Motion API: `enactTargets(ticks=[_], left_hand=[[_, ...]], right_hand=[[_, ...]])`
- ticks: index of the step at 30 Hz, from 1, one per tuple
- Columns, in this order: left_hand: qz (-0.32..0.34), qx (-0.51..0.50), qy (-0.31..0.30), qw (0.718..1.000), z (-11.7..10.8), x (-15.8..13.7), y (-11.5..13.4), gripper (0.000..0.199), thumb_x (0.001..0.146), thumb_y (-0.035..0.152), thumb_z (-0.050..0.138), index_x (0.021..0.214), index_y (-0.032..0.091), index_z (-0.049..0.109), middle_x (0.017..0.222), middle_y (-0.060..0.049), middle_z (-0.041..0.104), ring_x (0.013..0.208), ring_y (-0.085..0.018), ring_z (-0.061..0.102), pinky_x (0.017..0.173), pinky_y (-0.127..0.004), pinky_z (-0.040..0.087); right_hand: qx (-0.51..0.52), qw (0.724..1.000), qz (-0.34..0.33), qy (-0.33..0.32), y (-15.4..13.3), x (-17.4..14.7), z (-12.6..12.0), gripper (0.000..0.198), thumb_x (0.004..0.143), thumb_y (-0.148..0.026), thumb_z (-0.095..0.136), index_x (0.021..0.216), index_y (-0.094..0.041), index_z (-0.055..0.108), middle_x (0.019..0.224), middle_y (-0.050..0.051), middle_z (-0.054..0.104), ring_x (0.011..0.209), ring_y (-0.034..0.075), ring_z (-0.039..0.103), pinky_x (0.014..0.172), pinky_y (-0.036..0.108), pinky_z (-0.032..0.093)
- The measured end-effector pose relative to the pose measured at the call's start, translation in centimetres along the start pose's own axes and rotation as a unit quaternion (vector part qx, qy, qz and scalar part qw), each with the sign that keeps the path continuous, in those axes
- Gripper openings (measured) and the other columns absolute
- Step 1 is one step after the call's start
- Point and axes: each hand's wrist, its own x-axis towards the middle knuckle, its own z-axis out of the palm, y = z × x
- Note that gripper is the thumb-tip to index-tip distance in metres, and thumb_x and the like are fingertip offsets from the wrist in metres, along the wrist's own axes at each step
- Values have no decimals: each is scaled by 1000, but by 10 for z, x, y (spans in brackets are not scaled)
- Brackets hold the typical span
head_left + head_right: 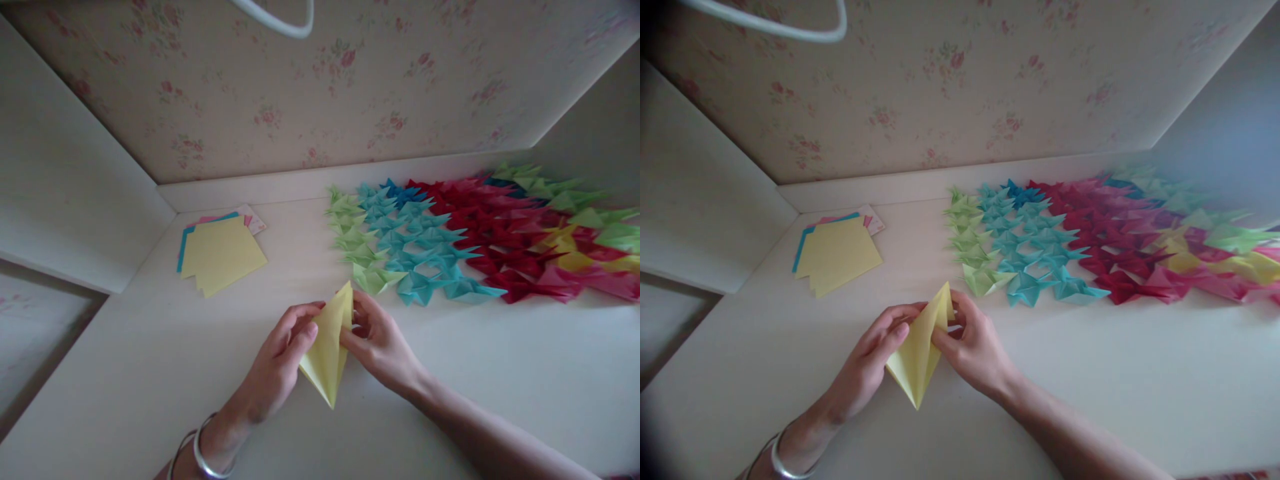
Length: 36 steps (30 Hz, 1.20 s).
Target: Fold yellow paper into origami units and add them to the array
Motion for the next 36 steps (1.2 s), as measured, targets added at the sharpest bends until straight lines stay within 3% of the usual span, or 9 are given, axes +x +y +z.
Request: enactTargets(ticks=[3,7,11,14,20,24,27,32,36], left_hand=[[34,38,18,999,2,-1,-4,34,96,48,50,118,23,54,127,-10,60,103,-24,63,81,-32,52],[87,52,41,994,4,-2,-14,42,85,62,58,94,22,52,108,-6,57,75,-17,58,60,-26,49],[148,95,73,982,0,-2,-20,58,74,77,56,73,20,56,102,-7,54,82,-21,56,64,-28,47],[168,140,82,972,-3,-2,-19,66,74,83,47,75,20,66,103,-8,53,86,-24,55,63,-29,47],[168,164,130,963,-2,-3,-17,45,86,64,54,85,20,62,92,-7,58,80,-21,58,56,-24,46],[107,186,153,965,1,-3,-16,33,92,52,52,90,21,58,70,0,57,58,-15,53,51,-22,40],[42,206,134,968,3,0,-15,36,95,48,48,78,20,61,60,2,56,54,-14,51,50,-22,36],[-31,124,71,989,3,3,-14,36,92,51,53,77,20,64,57,4,56,50,-13,51,45,-21,34],[-22,64,56,996,2,4,-11,34,89,49,60,78,18,65,68,2,61,60,-13,54,52,-21,39]], right_hand=[[-30,999,-7,8,1,-1,3,39,80,-12,63,117,-22,54,107,5,68,87,17,69,68,26,57],[-72,997,4,0,0,-6,9,40,79,-15,66,116,-21,53,92,2,70,79,16,69,69,28,57],[-66,997,18,-17,3,-10,12,42,79,-17,67,118,-21,53,88,1,70,76,16,68,67,26,56],[-41,998,27,-26,8,-11,13,47,76,-15,69,119,-21,52,91,2,69,76,16,67,66,25,55],[68,995,59,-47,7,-10,15,55,74,-26,75,121,-21,46,84,-1,64,70,14,64,59,23,52],[35,997,12,-70,6,-13,16,51,75,-17,71,121,-22,49,92,2,67,74,14,65,64,23,52],[-10,998,-8,-61,6,-15,15,40,77,-13,66,114,-22,56,89,3,70,75,16,67,65,25,53],[-91,993,-67,-40,9,-16,11,33,77,-9,63,107,-23,62,93,3,74,75,16,69,65,24,53],[-129,987,-91,-34,8,-16,11,37,73,-7,64,106,-23,62,90,2,73,69,14,67,61,22,52]])
